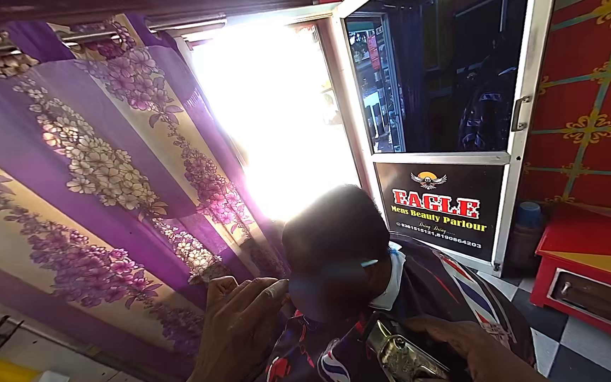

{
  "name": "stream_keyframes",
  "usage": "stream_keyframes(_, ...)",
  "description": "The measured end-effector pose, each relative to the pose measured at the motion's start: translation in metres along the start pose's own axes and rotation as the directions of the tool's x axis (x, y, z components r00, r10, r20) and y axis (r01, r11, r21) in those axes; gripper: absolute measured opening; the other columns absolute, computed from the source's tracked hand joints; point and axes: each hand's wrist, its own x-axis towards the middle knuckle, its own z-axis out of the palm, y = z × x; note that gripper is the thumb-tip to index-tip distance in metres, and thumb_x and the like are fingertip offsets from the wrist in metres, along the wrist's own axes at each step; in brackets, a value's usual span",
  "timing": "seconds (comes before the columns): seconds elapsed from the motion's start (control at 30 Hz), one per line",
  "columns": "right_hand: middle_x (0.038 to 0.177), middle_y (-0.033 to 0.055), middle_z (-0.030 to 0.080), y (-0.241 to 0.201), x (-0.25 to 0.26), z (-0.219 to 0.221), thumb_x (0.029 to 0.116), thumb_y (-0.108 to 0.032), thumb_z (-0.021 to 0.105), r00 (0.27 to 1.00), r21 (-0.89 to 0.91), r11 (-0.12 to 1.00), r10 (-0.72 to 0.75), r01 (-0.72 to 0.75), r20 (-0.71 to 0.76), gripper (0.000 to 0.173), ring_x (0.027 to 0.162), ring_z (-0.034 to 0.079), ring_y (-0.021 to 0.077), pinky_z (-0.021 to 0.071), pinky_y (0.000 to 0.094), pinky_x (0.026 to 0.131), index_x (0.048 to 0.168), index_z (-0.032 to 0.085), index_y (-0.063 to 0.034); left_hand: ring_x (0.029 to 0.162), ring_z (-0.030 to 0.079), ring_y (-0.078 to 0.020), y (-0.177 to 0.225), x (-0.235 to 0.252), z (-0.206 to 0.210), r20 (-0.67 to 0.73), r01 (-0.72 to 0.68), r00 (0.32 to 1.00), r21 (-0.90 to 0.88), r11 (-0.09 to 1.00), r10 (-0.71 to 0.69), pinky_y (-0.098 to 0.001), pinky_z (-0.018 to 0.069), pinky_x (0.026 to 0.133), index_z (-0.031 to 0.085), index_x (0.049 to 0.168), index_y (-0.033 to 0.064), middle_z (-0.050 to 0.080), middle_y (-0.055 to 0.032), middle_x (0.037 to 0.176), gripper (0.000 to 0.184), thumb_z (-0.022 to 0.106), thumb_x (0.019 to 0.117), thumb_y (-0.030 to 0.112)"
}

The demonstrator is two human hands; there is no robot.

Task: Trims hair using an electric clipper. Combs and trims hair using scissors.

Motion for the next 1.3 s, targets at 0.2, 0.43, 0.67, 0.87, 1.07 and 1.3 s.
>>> stream_keyframes(0.2, 0.112, 0.0122, 0.073, 0.008, -0.008, -0.012, 0.0944, -0.040, 0.074, 1.000, 0.002, 1.000, -0.007, 0.007, 0.030, 0.053, 0.095, 0.072, 0.0182, 0.0611, 0.0399, 0.084, 0.133, 0.064, -0.0046, 0.085, 0.065, -0.0026, 0.004, 0.004, -0.002, 0.054, 0.025, 0.998, -0.001, 1.000, -0.025, -0.0386, 0.0382, 0.086, 0.077, 0.105, 0.0279, 0.077, 0.0079, 0.099, 0.031, 0.049, 0.1066, 0.042)
stream_keyframes(0.43, 0.112, 0.0136, 0.073, 0.011, -0.014, -0.023, 0.0942, -0.039, 0.074, 0.998, 0.011, 1.000, -0.025, 0.024, 0.059, 0.055, 0.094, 0.073, 0.0191, 0.0612, 0.0394, 0.083, 0.134, 0.063, -0.0041, 0.079, 0.065, -0.0062, 0.019, 0.015, -0.012, 0.047, 0.063, 0.997, 0.092, 0.994, -0.068, -0.0422, 0.0374, 0.083, 0.080, 0.102, 0.0244, 0.077, 0.0046, 0.093, 0.033, 0.050, 0.1054, 0.040)
stream_keyframes(0.67, 0.114, 0.0094, 0.073, 0.026, -0.012, -0.024, 0.0930, -0.040, 0.076, 0.997, 0.046, 0.997, -0.057, 0.054, 0.058, 0.054, 0.097, 0.072, 0.0151, 0.0609, 0.0360, 0.085, 0.135, 0.064, -0.0079, 0.080, 0.065, -0.0058, 0.023, 0.021, -0.013, 0.137, 0.115, 0.982, 0.105, 0.988, -0.129, -0.0455, 0.0403, 0.082, 0.081, 0.101, 0.0277, 0.076, 0.0085, 0.096, 0.034, 0.051, 0.1025, 0.044)
stream_keyframes(0.87, 0.112, 0.0031, 0.074, 0.040, -0.006, -0.026, 0.0905, -0.045, 0.077, 0.996, 0.038, 0.996, -0.085, 0.085, 0.010, 0.056, 0.095, 0.072, 0.0101, 0.0623, 0.0324, 0.083, 0.135, 0.065, -0.0136, 0.095, 0.067, -0.0088, 0.029, 0.037, -0.019, 0.188, 0.175, 0.962, 0.128, 0.976, -0.197, -0.0493, 0.0423, 0.083, 0.078, 0.107, 0.0295, 0.073, 0.0116, 0.105, 0.035, 0.054, 0.0959, 0.053)
stream_keyframes(1.07, 0.113, -0.0008, 0.075, 0.038, 0.002, -0.032, 0.0898, -0.053, 0.075, 0.994, 0.012, 0.998, -0.066, 0.067, -0.093, 0.058, 0.095, 0.072, 0.0077, 0.0635, 0.0303, 0.079, 0.134, 0.066, -0.0178, 0.097, 0.066, -0.0113, 0.030, 0.049, -0.023, 0.216, 0.149, 0.959, 0.161, 0.976, -0.183, -0.0469, 0.0446, 0.079, 0.078, 0.110, 0.0287, 0.072, 0.0105, 0.107, 0.038, 0.056, 0.0929, 0.054)
stream_keyframes(1.3, 0.108, -0.0075, 0.075, 0.034, 0.020, -0.041, 0.0887, -0.063, 0.069, 0.983, -0.021, 1.000, 0.011, -0.015, -0.182, 0.057, 0.086, 0.073, 0.0061, 0.0635, 0.0272, 0.069, 0.130, 0.069, -0.0241, 0.100, 0.066, -0.0153, 0.031, 0.054, -0.022, 0.203, 0.126, 0.966, 0.171, 0.977, -0.161, -0.0448, 0.0471, 0.078, 0.078, 0.111, 0.0263, 0.072, 0.0072, 0.110, 0.035, 0.058, 0.0919, 0.048)
